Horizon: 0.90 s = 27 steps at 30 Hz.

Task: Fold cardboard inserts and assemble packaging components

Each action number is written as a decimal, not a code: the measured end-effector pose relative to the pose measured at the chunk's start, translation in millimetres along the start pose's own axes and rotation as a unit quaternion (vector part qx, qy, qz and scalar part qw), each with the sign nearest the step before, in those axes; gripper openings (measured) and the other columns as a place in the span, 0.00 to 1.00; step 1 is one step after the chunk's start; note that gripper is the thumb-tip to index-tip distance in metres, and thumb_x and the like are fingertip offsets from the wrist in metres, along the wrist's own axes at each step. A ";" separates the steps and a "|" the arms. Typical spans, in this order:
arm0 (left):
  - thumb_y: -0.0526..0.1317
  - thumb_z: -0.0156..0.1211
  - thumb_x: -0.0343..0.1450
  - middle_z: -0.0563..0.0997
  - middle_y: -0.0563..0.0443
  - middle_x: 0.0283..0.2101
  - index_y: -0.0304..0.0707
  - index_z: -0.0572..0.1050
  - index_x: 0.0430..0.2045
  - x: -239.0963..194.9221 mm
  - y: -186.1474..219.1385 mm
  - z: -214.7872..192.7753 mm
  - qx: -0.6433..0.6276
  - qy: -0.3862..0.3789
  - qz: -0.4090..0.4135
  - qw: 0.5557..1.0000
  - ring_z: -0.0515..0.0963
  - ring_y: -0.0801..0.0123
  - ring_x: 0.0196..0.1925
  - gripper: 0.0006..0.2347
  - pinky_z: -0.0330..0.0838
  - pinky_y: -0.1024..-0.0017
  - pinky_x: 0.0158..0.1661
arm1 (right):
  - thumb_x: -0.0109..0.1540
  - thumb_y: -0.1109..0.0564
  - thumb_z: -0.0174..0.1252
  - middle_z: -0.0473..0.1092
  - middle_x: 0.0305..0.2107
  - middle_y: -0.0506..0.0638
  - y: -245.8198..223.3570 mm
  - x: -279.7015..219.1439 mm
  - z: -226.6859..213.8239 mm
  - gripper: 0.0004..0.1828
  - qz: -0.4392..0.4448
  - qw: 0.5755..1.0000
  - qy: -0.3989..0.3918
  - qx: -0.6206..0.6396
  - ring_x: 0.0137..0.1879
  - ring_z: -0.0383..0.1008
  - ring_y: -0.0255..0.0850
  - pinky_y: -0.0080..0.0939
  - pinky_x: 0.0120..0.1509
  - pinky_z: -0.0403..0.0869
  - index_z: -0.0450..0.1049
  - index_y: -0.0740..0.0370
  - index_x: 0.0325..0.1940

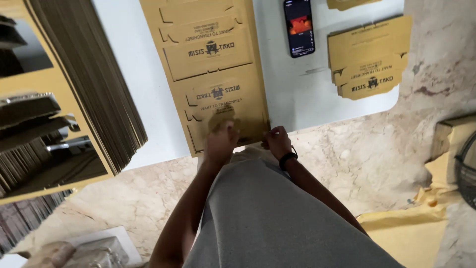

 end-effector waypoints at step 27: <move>0.51 0.67 0.62 0.46 0.58 0.75 0.63 0.47 0.74 73.5 25.9 15.3 0.087 0.024 0.118 0.989 0.45 0.59 0.76 0.44 0.39 0.31 0.67 | 0.65 0.40 0.50 0.76 0.34 0.64 -47.1 65.0 4.0 0.23 -0.167 0.968 0.044 -0.181 0.48 0.78 0.62 0.60 0.52 0.74 0.75 0.63 0.36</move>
Point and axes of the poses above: each hand's wrist, its own x-axis towards the middle knuckle, its own z-axis out of the palm, y = z × x, the point moved 10 cm from there along x, towards the middle knuckle
